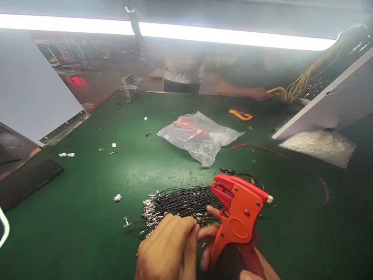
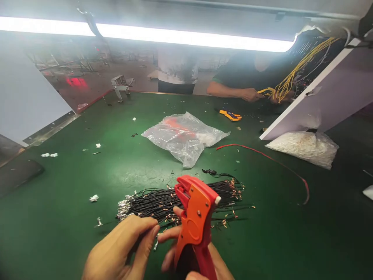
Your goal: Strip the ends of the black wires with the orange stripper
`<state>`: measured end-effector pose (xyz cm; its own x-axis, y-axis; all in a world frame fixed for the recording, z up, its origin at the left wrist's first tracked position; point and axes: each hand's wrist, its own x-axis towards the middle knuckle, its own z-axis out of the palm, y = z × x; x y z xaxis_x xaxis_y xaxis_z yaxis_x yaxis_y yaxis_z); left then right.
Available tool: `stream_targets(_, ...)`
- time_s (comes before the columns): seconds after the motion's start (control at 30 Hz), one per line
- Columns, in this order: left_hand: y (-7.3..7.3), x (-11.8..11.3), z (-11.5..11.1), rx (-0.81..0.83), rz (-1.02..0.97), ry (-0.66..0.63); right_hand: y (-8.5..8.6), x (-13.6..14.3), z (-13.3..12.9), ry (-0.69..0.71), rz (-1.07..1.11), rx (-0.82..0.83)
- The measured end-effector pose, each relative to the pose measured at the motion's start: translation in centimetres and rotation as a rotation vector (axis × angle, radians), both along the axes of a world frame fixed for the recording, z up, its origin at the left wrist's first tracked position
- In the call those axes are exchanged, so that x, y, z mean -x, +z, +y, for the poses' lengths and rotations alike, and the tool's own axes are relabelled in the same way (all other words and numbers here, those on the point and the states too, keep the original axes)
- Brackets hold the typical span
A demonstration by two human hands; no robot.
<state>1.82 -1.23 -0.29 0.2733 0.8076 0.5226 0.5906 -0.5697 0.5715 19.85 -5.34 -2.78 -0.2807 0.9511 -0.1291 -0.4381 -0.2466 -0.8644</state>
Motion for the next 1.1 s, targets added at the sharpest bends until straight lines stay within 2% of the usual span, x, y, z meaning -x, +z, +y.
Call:
stream_targets(0.13, 0.1, 0.2, 0.1, -0.030, 0.011, 0.025, 0.4, -0.8, 0.1, -0.115, -0.171, 0.149)
stream_targets(0.23, 0.4, 0.4, 0.3, -0.023, 0.021, 0.066, 0.2, -1.6, 0.1, -0.161, -0.474, 0.187)
stream_targets(0.3, 0.6, 0.4, 0.3, -0.035, 0.022, 0.078, -0.3, -2.2, 0.3, -0.228, -0.773, 0.077)
stream_targets(0.43, 0.7, 0.4, 0.3, -0.077, 0.035, 0.126, -1.7, -3.4, 1.1, -0.341, -1.411, -0.377)
stream_targets(0.5, 0.6, 0.5, 0.2, -0.083, 0.057, 0.142, -2.3, -3.5, 1.3, -0.308, -1.606, -0.567)
stream_targets(0.57, 0.4, 0.4, 0.2, -0.072, 0.073, 0.124, -2.6, -3.3, 1.4, -0.282, -1.711, -0.680)
stream_targets(0.77, -1.0, -0.5, -0.1, -0.027, 0.125, 0.077, -3.4, -1.5, 0.8, -0.214, -1.844, -0.950)
stream_targets(0.87, -1.6, -0.9, -0.4, -0.043, 0.205, 0.046, -3.8, -0.9, 0.5, -0.230, -1.844, -0.887)
stream_targets(0.97, -2.1, -1.1, -0.5, -0.070, 0.257, -0.011, -3.5, -0.8, 0.2, -0.279, -1.723, -0.720)
stream_targets(1.0, -2.2, -1.1, -0.4, -0.076, 0.257, -0.026, -3.1, -0.9, 0.2, -0.279, -1.660, -0.714)
stream_targets(1.1, -2.6, -1.3, -0.3, -0.111, 0.233, -0.062, -1.8, -1.5, 0.5, -0.211, -1.454, -0.855)
